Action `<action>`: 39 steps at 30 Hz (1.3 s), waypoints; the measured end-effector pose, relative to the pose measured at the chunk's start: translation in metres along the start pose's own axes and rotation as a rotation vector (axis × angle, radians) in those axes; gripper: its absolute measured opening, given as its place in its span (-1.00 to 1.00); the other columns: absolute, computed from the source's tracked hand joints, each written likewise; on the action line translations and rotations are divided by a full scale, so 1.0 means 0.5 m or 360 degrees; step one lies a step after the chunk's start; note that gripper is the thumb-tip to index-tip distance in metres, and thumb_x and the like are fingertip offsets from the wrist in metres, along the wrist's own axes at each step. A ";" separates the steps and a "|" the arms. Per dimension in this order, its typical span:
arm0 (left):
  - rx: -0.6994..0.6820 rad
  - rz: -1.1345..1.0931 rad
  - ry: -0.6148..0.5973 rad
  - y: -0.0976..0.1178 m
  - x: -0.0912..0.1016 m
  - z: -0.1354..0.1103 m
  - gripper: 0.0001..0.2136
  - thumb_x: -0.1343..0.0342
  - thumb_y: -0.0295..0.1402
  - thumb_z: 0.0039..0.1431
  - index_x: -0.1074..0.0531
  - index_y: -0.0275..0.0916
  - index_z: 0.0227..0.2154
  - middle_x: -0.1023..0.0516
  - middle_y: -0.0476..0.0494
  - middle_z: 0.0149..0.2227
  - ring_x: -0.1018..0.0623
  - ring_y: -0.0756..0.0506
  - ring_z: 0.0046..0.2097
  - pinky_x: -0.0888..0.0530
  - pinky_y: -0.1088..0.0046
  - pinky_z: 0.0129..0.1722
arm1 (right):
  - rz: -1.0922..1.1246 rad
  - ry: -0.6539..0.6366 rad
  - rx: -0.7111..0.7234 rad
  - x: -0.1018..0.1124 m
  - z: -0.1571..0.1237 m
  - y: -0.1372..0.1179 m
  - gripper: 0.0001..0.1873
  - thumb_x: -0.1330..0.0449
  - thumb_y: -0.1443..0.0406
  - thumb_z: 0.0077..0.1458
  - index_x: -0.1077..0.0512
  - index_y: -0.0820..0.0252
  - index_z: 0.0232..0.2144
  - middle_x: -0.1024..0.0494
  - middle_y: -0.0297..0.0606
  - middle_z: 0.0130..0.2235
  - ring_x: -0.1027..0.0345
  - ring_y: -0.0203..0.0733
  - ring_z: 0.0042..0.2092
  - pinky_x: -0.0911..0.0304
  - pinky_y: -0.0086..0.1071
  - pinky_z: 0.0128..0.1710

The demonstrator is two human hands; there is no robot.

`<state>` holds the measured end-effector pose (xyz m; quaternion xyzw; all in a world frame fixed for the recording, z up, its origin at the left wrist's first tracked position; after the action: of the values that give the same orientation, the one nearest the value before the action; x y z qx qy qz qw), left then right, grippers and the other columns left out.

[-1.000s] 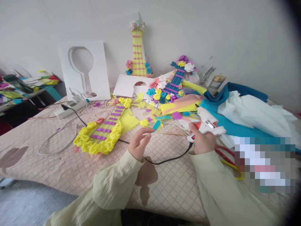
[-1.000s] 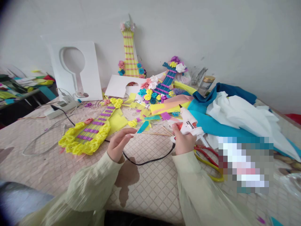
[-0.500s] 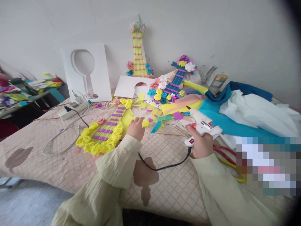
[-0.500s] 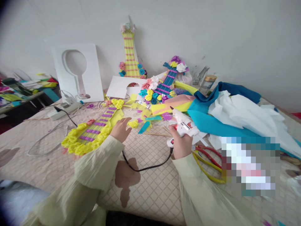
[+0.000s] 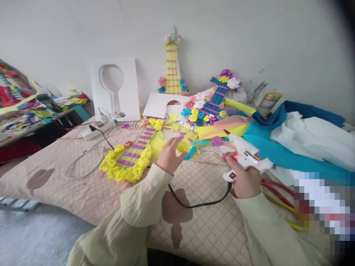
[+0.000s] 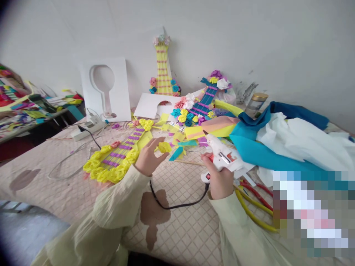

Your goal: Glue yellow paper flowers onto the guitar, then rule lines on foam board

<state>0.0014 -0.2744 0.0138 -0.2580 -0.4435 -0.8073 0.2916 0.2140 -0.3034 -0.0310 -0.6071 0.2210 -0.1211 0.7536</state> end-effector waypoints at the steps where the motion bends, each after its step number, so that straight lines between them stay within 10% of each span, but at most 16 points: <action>1: -0.0071 -0.0194 0.0053 0.018 0.006 -0.010 -0.59 -0.12 -0.40 -0.02 -0.28 -0.17 -0.05 -0.38 -0.20 -0.07 -0.38 -0.18 -0.06 -0.32 0.27 -0.08 | 0.0066 -0.0088 -0.0018 -0.005 -0.005 -0.002 -0.68 -0.30 0.18 -0.18 -0.41 0.26 -0.37 -0.48 -0.21 -0.25 -0.36 -0.08 -0.19 -0.29 -0.25 -0.17; 8: 0.0012 -0.1293 -0.0032 0.093 -0.026 -0.059 -0.61 -0.18 -0.42 -0.06 -0.34 -0.16 -0.10 -0.37 -0.17 -0.05 -0.39 -0.18 -0.06 -0.33 0.24 -0.06 | 0.0226 -0.0370 -0.0212 -0.020 -0.027 0.001 -0.67 -0.33 0.19 -0.19 -0.39 0.24 -0.36 -0.49 -0.19 -0.29 -0.39 -0.07 -0.26 -0.29 -0.14 -0.16; 15: 0.1067 -0.2575 -0.0354 0.083 -0.096 -0.065 -0.80 -0.03 -0.29 0.12 -0.40 -0.30 -0.27 -0.50 -0.17 -0.29 -0.51 -0.06 -0.28 -0.42 0.41 -0.21 | 0.0144 -0.0334 0.0076 -0.019 -0.035 -0.023 -0.74 -0.30 0.25 -0.13 -0.32 0.19 -0.38 -0.47 -0.29 -0.31 -0.37 -0.15 -0.25 -0.25 -0.21 -0.12; 26: 0.1623 -0.2635 -0.0528 0.075 -0.109 -0.075 -0.63 0.24 -0.31 0.26 -0.42 -0.42 -0.40 -0.49 -0.19 -0.50 -0.50 0.00 -0.48 -0.42 0.52 -0.42 | -0.0090 -0.0533 -0.0007 -0.026 -0.038 -0.025 -0.74 -0.30 0.25 -0.15 -0.37 0.20 -0.37 -0.48 -0.29 -0.30 -0.36 -0.17 -0.23 -0.29 -0.28 -0.15; 30: 0.1383 -0.2548 -0.0546 0.067 -0.116 -0.083 -0.77 0.02 -0.27 0.15 -0.40 -0.37 -0.38 -0.48 -0.15 -0.43 -0.50 0.00 -0.43 -0.42 0.50 -0.38 | -0.0179 -0.0446 -0.0056 -0.028 -0.037 -0.023 -0.74 -0.32 0.24 -0.19 -0.41 0.24 -0.41 -0.49 -0.25 -0.34 -0.37 -0.13 -0.24 -0.30 -0.25 -0.16; 39: -0.0235 -0.1017 0.0152 0.055 -0.069 -0.088 -0.63 -0.21 -0.45 -0.08 -0.31 -0.25 -0.16 -0.40 -0.23 -0.12 -0.38 -0.15 -0.03 -0.39 0.28 -0.10 | 0.0267 -0.0549 -0.0253 -0.028 -0.037 0.012 -0.70 -0.35 0.28 -0.19 -0.42 0.19 -0.34 -0.49 -0.29 -0.30 -0.37 -0.16 -0.22 -0.28 -0.24 -0.12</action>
<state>0.0376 -0.3162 -0.0146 -0.0880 -0.4280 -0.8992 0.0246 0.1924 -0.3114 -0.0371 -0.6560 0.1474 0.0656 0.7373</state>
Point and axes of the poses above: each hand's wrist, its own z-axis towards the middle knuckle, its own x-axis out of the back of the hand, y = z × x, the point moved 2 cm from there along z, towards the middle knuckle
